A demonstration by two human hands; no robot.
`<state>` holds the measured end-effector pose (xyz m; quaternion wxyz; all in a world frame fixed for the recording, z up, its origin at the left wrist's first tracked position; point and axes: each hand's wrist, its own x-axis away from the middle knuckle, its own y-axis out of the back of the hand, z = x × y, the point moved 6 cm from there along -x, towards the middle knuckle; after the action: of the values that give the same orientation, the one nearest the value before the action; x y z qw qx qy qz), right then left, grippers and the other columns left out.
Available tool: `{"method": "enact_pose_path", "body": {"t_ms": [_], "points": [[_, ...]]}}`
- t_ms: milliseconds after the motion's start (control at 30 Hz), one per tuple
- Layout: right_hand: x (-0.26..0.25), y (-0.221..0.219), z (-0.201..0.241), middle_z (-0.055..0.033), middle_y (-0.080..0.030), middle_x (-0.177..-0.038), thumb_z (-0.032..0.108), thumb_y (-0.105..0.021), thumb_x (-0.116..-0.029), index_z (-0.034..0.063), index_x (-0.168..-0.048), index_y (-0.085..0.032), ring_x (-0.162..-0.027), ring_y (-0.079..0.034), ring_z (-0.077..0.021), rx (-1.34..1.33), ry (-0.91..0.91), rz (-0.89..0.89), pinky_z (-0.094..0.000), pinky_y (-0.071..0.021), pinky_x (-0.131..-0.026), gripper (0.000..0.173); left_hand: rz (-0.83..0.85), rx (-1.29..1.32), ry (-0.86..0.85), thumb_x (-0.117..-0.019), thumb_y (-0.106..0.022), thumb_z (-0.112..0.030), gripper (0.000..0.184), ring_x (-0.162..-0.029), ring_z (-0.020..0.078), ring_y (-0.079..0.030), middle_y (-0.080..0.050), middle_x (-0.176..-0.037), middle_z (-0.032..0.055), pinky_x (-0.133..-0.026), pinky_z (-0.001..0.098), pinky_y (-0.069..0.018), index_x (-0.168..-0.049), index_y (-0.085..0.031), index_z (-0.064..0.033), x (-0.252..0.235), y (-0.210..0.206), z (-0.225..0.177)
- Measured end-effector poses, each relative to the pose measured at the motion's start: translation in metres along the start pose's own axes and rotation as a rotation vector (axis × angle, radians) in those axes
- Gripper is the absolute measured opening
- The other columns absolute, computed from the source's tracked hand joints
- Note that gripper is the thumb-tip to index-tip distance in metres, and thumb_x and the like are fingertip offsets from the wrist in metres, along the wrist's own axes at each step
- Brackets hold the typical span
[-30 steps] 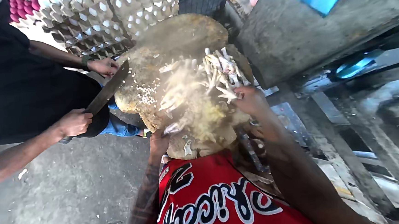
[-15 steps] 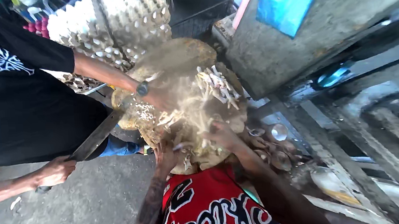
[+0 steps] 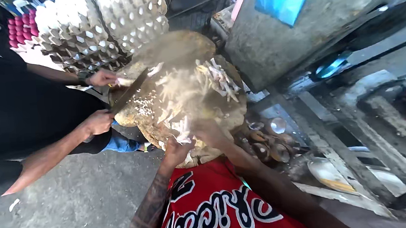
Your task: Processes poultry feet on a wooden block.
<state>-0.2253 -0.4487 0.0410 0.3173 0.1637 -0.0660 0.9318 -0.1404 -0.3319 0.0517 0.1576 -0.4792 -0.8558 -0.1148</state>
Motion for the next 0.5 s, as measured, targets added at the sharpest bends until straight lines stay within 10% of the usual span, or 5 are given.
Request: {"method": "enact_pose_path", "body": {"t_ms": [333,500], "points": [[-0.023,0.003,0.009,-0.0005,-0.056,-0.069,0.012,-0.061,-0.1028,-0.0007,-0.09,-0.065,-0.057,-0.049,-0.0062,-0.089,-0.065,-0.235,-0.0244,-0.0459,-0.058,0.018,0.004,-0.191,-0.131,-0.0848,-0.07,-0.006,0.023,-0.074,0.0018,-0.068,-0.072,-0.085,0.0021,-0.076,0.0236,-0.0593,-0.106,-0.068,0.005,-0.004,0.006,-0.021],[-0.039,0.055,-0.002,-0.0087,-0.061,-0.092,0.03,-0.053,-0.1078,0.0011,-0.125,-0.059,-0.064,-0.052,-0.0119,0.106,-0.128,-0.304,-0.0327,-0.0504,-0.061,0.034,-0.011,0.149,-0.048,-0.0815,-0.07,0.002,0.018,-0.068,0.007,-0.069,-0.07,-0.076,-0.0048,-0.07,0.0274,-0.0617,-0.098,-0.064,-0.003,0.021,0.017,-0.013]]}}
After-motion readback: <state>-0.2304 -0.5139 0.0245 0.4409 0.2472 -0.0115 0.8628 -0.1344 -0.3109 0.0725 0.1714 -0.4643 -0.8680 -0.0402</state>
